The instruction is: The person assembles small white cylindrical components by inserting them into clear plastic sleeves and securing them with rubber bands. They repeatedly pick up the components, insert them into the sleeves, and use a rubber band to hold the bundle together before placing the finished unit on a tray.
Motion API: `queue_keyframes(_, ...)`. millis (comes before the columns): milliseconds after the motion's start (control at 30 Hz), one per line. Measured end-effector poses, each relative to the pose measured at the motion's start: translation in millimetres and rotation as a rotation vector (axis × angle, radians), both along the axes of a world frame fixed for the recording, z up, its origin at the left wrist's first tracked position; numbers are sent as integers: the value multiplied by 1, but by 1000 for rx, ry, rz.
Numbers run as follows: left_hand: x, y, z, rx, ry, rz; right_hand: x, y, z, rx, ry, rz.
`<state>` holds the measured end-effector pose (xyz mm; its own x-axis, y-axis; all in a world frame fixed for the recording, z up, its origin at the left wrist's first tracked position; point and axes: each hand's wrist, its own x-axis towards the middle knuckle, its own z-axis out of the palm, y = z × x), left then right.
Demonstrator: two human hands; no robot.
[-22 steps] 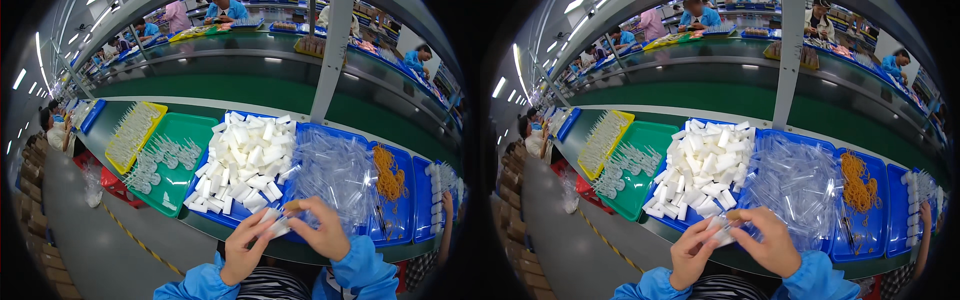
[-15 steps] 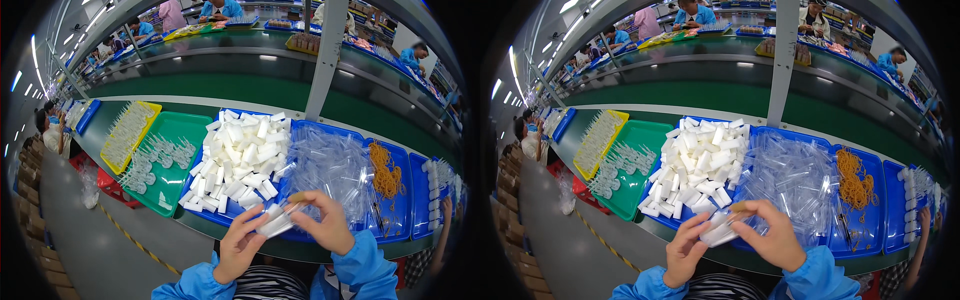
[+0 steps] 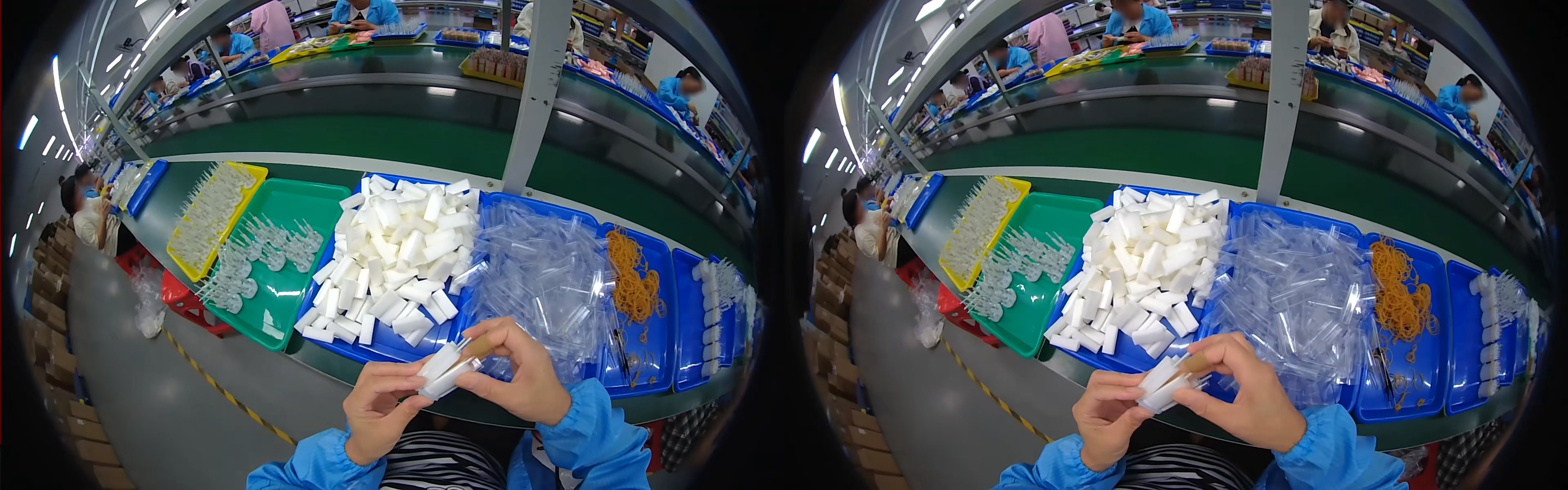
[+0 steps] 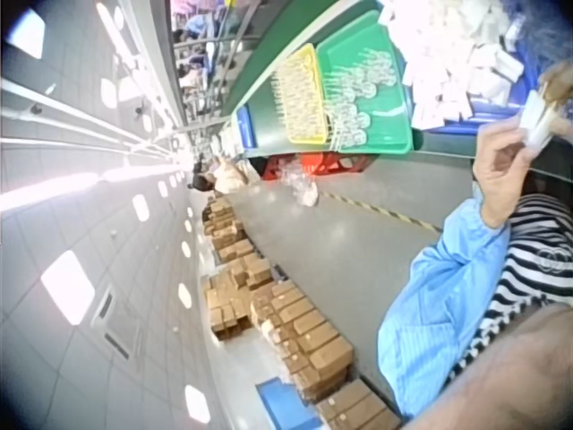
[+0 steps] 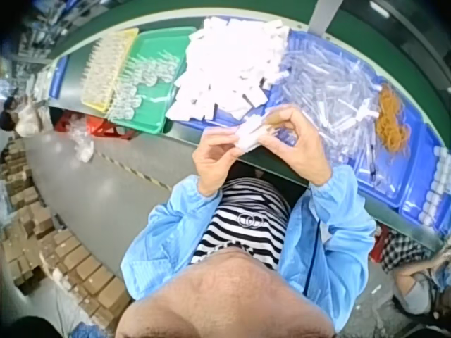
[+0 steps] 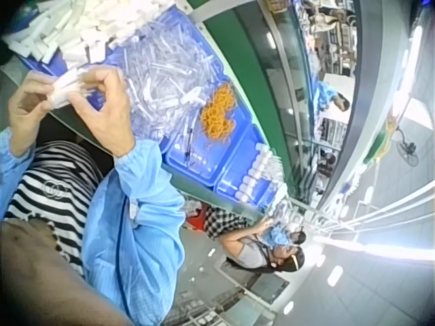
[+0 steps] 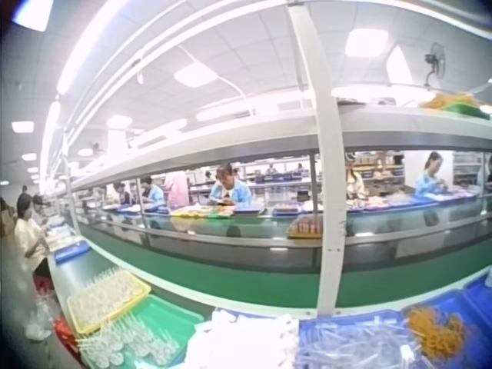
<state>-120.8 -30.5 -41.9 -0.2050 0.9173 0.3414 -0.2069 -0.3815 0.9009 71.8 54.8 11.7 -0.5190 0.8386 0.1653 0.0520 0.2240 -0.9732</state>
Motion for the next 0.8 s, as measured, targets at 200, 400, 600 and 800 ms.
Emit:
queue_keyframes(200,1,1,1,52,20,-4,5,9,15,-1,-24,111)
queue_keyframes(400,3,-2,3,57,-10,-17,4,8,12,56,-6,114)
queue_keyframes(600,-11,18,6,-25,-34,-286,11,22,21,267,-214,129)
queue_keyframes(800,-7,23,1,-103,-28,-258,20,20,19,341,-209,98)
